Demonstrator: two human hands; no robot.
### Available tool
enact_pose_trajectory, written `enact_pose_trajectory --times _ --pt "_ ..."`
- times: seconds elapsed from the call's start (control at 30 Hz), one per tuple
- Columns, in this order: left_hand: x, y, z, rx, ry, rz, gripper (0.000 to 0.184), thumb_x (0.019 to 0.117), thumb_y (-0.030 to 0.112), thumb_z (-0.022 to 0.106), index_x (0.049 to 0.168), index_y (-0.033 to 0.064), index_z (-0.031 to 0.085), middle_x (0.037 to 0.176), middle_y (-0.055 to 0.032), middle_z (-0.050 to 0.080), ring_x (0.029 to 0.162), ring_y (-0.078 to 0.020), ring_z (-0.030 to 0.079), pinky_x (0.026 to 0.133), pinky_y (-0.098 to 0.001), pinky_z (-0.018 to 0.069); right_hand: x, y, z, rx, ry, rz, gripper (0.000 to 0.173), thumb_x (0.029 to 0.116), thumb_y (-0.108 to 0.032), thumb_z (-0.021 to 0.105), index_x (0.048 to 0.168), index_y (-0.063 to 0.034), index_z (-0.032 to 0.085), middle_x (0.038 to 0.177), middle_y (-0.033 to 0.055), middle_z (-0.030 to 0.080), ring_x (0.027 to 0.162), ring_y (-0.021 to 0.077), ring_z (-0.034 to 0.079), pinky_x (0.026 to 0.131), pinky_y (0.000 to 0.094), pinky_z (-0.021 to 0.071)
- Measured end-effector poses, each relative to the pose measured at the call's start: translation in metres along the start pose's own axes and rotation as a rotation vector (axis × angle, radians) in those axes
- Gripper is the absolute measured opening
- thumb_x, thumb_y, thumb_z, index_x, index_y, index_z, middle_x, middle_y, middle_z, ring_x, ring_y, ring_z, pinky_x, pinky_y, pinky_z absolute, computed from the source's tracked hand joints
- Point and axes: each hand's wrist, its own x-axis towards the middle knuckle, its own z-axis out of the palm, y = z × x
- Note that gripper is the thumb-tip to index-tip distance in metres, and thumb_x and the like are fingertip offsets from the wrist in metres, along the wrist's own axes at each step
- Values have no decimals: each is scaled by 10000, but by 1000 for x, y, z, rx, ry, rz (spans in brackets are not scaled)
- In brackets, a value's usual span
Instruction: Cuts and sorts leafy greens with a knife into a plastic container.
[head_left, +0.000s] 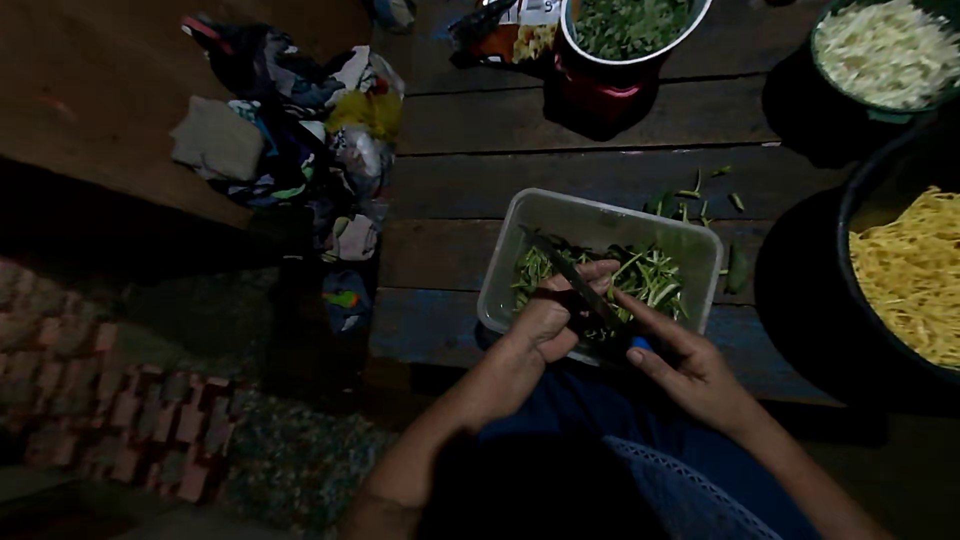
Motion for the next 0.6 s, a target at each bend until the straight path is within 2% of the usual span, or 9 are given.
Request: enact_pose_trajectory --times 0.13,0.23,0.5,0.6 --pt "3 -6 2 -59 20 6 159 1036 39 527 1130 43 655 862 3 666 728 -64 638 693 -223 561 -2 1 -1 -24 11 24 511 1054 -239 523 1501 -1 460 1376 72 620 1171 58 619 1005 237 518" --pt "6 -9 3 -91 56 13 132 1029 33 540 1069 39 666 829 -4 669 705 -64 643 671 -221 565 -5 2 -2 -46 20 60 499 1055 -253 528 1501 -34 476 1352 47 634 1127 33 629 969 216 529" --pt "2 -13 7 8 181 105 115 1010 20 574 1072 18 671 894 -13 686 790 -67 661 733 -224 571 -4 1 -2 -55 11 89 489 1049 -234 537 1502 -61 482 1314 14 651 1083 3 635 941 194 534" --pt "0 -14 9 9 211 138 120 1000 -3 584 1068 12 682 935 -23 715 836 -69 675 771 -233 572 -3 1 -1 -59 2 113 544 1045 -248 542 1545 -73 418 1345 22 631 1093 9 632 939 198 534"
